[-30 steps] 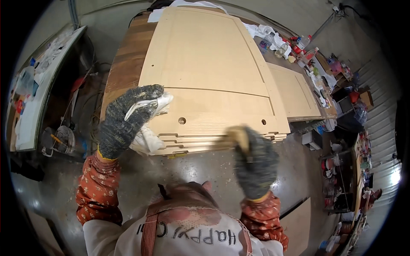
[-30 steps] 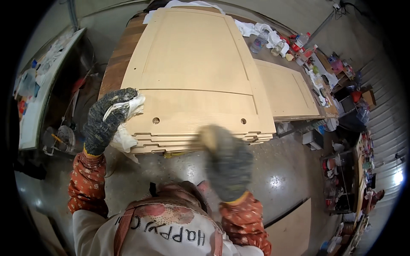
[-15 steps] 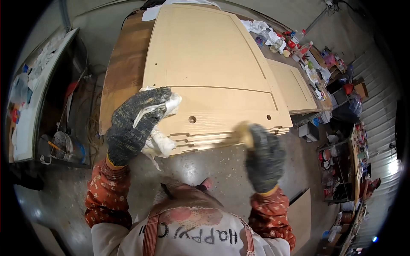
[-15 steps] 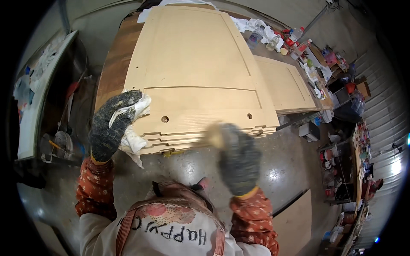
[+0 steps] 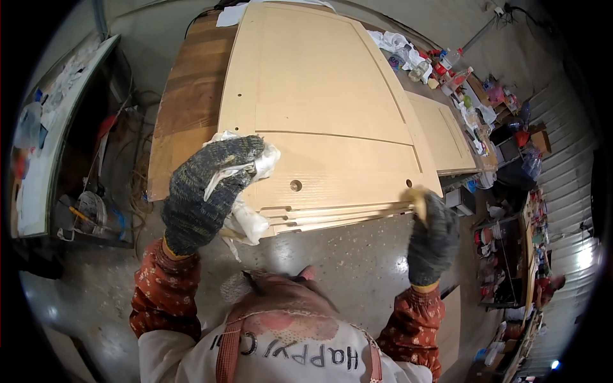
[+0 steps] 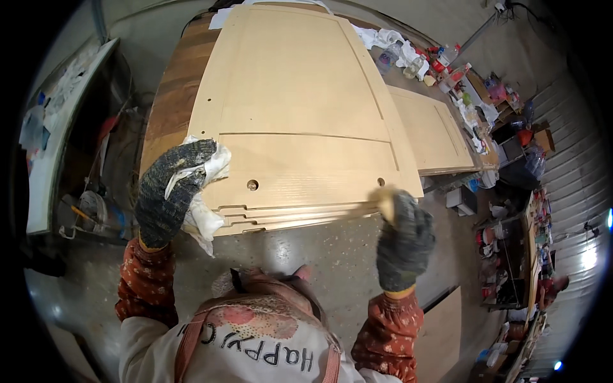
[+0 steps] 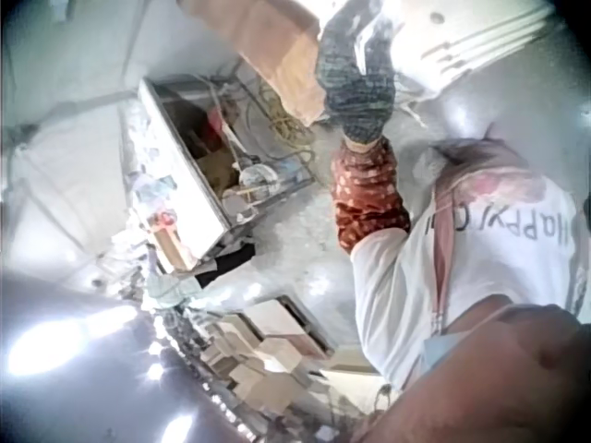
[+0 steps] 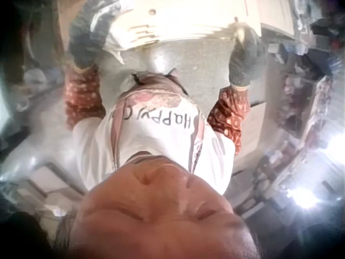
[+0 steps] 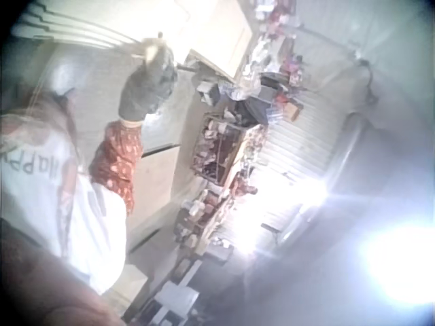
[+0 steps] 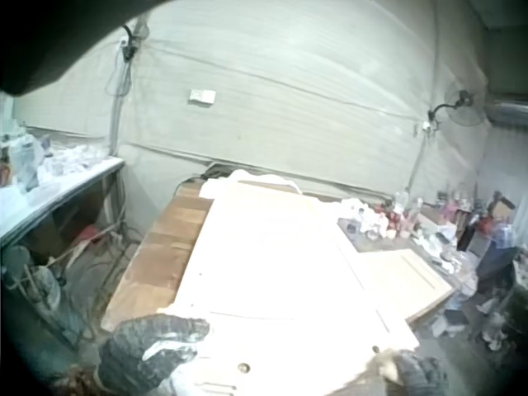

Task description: The person polishes wooden cabinet doors by hand using a cloth and liquid, and sands the edges with a sanding block.

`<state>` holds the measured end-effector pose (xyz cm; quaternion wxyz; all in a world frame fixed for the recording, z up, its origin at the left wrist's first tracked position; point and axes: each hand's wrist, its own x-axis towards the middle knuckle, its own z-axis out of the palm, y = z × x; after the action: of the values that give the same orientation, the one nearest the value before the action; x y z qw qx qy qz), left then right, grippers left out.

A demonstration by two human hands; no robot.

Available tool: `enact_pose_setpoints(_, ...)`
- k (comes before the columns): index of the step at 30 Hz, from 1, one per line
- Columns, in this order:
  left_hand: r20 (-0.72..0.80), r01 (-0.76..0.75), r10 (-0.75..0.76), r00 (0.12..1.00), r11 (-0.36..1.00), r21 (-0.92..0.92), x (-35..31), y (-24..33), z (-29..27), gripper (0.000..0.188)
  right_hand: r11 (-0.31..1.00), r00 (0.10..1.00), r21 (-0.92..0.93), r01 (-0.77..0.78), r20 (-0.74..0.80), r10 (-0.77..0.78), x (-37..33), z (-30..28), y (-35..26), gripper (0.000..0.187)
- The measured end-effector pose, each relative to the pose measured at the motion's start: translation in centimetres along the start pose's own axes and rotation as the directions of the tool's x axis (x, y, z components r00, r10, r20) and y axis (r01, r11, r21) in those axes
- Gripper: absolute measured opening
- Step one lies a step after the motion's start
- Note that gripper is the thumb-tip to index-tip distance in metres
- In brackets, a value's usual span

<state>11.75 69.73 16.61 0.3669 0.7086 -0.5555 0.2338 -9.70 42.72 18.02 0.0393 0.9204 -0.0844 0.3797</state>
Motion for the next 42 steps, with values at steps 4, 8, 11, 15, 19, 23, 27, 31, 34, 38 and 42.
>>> enact_pose_setpoints(4,0.010,0.025,-0.025,1.000,1.000,0.006,-0.3,0.0,0.1,0.052,0.987,1.000,0.161,-0.006,0.001,0.006,-0.4,0.6,-4.0,0.039)
enact_pose_setpoints(8,0.015,0.296,-0.311,0.950,0.885,-0.360,-0.7,0.1,0.2,0.029,0.940,0.971,0.263,0.219,0.032,-0.235,-0.5,3.8,-8.2,0.049)
enact_pose_setpoints(11,0.058,0.252,-0.247,0.967,0.914,-0.318,-1.1,-0.1,-0.3,0.027,0.979,0.983,0.149,0.137,0.099,-0.152,-1.2,2.8,-4.3,0.051)
enact_pose_setpoints(15,0.110,0.051,-0.042,0.993,0.996,-0.077,-0.6,-0.5,-1.2,0.029,0.981,0.976,0.019,-0.193,-0.102,0.194,-3.4,0.5,1.8,0.041)
enact_pose_setpoints(19,0.077,-0.070,0.078,0.994,0.992,-0.104,1.2,0.8,0.7,0.035,0.948,0.928,0.101,-0.303,-0.193,0.318,-4.7,0.5,1.9,0.039)
enact_pose_setpoints(23,0.228,0.083,0.198,0.953,0.555,-0.827,0.8,4.2,4.4,0.032,0.908,0.904,0.294,-0.297,-0.221,0.367,-4.8,0.9,0.9,0.035)
enact_pose_setpoints(27,0.356,0.114,0.087,0.931,0.854,-0.508,-0.6,4.7,1.0,0.033,0.883,0.909,0.375,-0.283,-0.190,0.372,-5.0,0.0,2.3,0.033)
enact_pose_setpoints(31,0.221,-0.177,0.122,0.968,0.952,0.250,1.3,2.5,-5.4,0.030,0.672,0.836,0.629,-0.391,-0.063,0.545,-5.4,-0.3,4.0,0.037)
enact_pose_setpoints(34,0.454,0.122,-0.187,0.871,0.978,0.169,3.6,2.4,-5.1,0.031,0.583,0.822,0.708,-0.400,-0.005,0.570,-5.5,0.1,4.9,0.042)
enact_pose_setpoints(38,0.544,0.093,-0.205,0.814,0.969,0.227,6.0,1.3,-0.6,0.034,0.610,0.848,0.689,-0.391,0.012,0.530,-5.9,0.6,6.0,0.042)
enact_pose_setpoints(42,0.744,0.208,-0.273,0.609,0.961,0.183,8.1,1.8,2.7,0.033,0.523,0.772,0.733,-0.436,0.005,0.636,-7.1,0.6,7.8,0.042)
